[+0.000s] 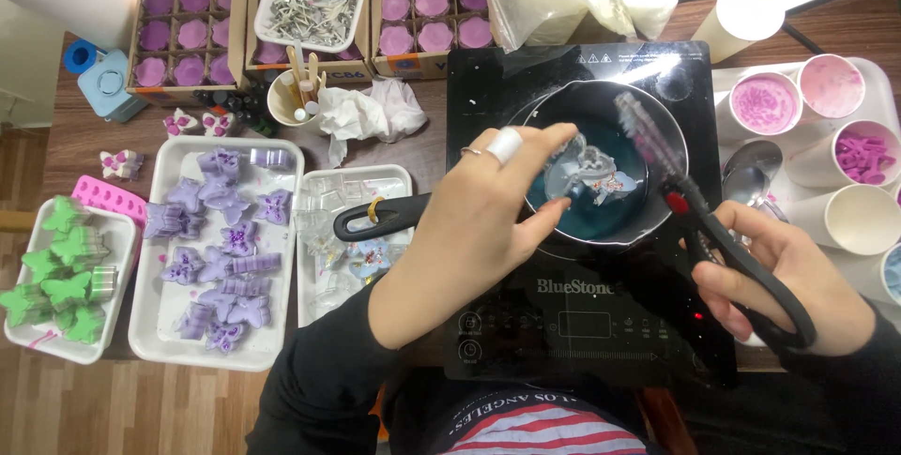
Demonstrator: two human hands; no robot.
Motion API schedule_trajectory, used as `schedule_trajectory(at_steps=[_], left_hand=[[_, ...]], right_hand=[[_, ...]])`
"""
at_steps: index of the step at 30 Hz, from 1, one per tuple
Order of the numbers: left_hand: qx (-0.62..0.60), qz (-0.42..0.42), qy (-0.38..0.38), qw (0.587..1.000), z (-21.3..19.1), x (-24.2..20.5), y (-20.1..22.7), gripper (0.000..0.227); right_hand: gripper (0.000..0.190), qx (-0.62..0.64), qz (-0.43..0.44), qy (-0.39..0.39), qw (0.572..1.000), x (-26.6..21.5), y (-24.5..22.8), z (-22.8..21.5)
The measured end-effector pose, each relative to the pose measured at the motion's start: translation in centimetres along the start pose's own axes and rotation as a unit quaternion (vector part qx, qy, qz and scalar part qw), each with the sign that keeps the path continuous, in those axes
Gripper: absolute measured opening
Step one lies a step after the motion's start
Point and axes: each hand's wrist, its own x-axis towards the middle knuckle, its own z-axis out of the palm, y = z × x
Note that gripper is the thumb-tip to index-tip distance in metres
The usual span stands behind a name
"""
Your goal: The person trims excess wax from decorative butterfly-shaped candles using scissors, holding each candle over a pot of melted wax on an induction cooker so trimmed pieces fall in. They place trimmed candles on a tray and pick up the next untrimmed candle to continue.
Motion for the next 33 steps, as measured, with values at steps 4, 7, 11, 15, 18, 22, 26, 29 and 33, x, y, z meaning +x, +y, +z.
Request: schedule_trajectory(at_steps=[4, 7, 11, 15, 18, 22, 26, 29, 33], left_hand=[[-0.191, -0.066, -0.017, 0.979, -1.2, -0.3, 0.7, 0.053], [-0.324, -0.113, -0.032, 0.939, -2.0, -1.0, 1.0, 0.055], [-0.43, -0.168, -0.026, 0.887, -1.8, -2.9, 0.8, 0.052], [-0.474, -0.198, -0.002, 0.858, -1.6, -5.1, 0.7, 0.05], [-0.379, -0.185, 0.032, 0.906, -1.8, -6.7, 0.6, 0.048], [-0.454, -0.207, 0.05, 0.865, -2.2, -9.3, 0.0, 0.055], [-0.454, -0.232, 0.076, 0.857, -3.8, -11.7, -0.4, 0.05], [-0.376, -0.247, 0.124, 0.884, -5.3, -13.8, -0.9, 0.049], [-0.212, -0.282, 0.21, 0.912, -7.2, -17.3, -2.6, 0.044]], right_hand=[[0.025, 0.019, -0.028, 0.045, 0.998, -0.5, -2.7, 3.7], [0.024, 0.076, -0.139, 0.01, 0.987, -0.8, -3.1, 6.0], [0.037, 0.092, -0.183, 0.028, 0.978, -0.5, -3.8, 9.9], [0.034, 0.067, -0.172, 0.053, 0.981, 0.3, -5.3, 14.5], [0.031, 0.088, -0.145, 0.038, 0.985, 0.5, -5.2, 16.9], [0.032, 0.086, -0.159, -0.003, 0.983, 1.4, -4.7, 18.6], [0.033, 0.055, -0.163, 0.006, 0.985, 2.0, -5.0, 20.9], [0.036, 0.008, -0.169, 0.018, 0.985, 2.7, -5.1, 22.4], [0.041, -0.074, -0.184, 0.046, 0.979, 3.8, -5.0, 24.0]])
